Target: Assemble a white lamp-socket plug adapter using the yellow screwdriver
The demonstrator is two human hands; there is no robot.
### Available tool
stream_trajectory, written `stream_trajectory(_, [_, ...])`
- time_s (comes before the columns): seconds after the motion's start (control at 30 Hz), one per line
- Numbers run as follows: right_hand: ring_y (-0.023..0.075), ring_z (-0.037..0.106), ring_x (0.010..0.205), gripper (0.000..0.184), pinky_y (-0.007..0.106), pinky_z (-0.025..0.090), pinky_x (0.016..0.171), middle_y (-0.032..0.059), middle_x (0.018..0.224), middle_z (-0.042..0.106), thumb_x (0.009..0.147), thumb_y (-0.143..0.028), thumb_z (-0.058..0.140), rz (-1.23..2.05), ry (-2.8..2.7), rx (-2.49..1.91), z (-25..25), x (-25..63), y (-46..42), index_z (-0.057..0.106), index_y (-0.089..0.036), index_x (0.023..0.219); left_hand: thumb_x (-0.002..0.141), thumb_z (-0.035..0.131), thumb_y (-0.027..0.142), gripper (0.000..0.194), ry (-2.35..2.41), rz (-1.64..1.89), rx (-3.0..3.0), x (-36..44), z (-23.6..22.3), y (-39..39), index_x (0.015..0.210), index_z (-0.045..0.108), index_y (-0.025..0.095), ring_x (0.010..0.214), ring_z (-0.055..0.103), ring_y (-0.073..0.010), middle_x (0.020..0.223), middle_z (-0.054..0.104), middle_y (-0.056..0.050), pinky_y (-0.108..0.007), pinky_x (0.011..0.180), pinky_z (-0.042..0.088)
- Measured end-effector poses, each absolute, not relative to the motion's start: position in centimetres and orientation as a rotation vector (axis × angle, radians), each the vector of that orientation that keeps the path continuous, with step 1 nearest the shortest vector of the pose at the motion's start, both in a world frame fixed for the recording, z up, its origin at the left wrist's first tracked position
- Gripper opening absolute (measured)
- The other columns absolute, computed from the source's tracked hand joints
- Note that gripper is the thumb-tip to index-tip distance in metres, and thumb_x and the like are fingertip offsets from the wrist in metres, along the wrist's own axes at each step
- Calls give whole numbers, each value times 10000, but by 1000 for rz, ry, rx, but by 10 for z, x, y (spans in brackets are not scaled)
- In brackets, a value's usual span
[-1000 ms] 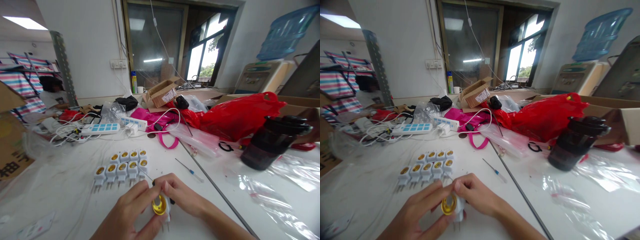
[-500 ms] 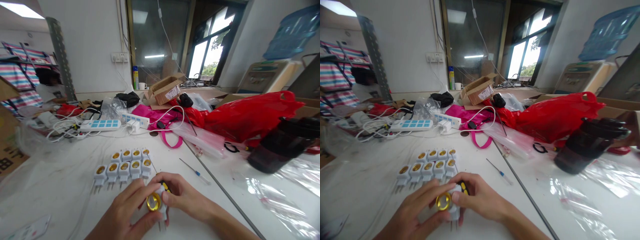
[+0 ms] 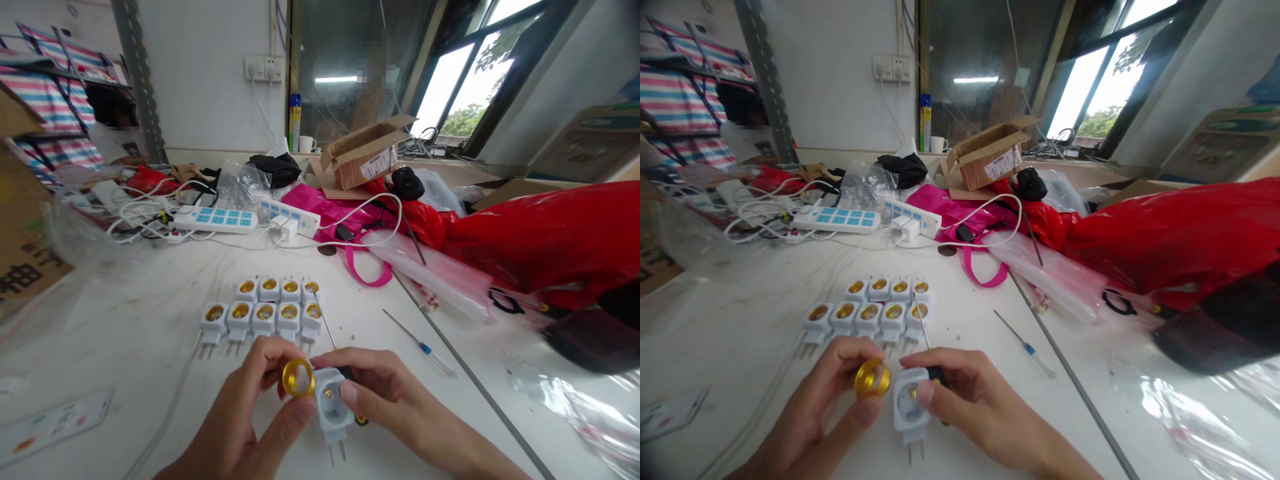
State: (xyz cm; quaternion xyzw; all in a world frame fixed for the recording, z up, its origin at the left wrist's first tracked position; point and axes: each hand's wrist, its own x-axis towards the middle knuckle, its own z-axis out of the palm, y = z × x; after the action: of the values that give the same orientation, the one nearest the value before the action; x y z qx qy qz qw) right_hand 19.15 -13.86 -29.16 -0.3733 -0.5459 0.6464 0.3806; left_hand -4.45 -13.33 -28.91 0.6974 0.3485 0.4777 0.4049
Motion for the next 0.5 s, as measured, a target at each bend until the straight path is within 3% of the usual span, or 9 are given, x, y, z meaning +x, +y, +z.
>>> stream_trajectory(0.13, [198,702,1041,380,299,548,839,109,1234,796,1037,-423,779,1582,-1444,-966,-293,191,-141,774,-231,1364,1062,689,487,245,743,1159,2058,-47,-289,-127,1270,610,384,769,587,-137,870,551,54,-243,722,489])
stream_trajectory(0.27, [260,704,1223,326,395,548,1030,138,1322,746,1052,-378,750,1478,-1540,-930,-294,192,-140,760,-209,1331,995,774,275,289,698,1142,2126,-46,-297,-122,1253,659,334,824,630,-148,908,608,37,-249,752,506])
stream_trajectory(0.5, [238,701,1044,213,386,535,930,131,1124,762,1089,-319,664,1239,-1791,-986,-292,194,-137,814,-190,1166,898,886,287,217,695,1078,2085,-45,-312,-115,1070,760,244,699,589,-126,787,576,45,-231,651,477])
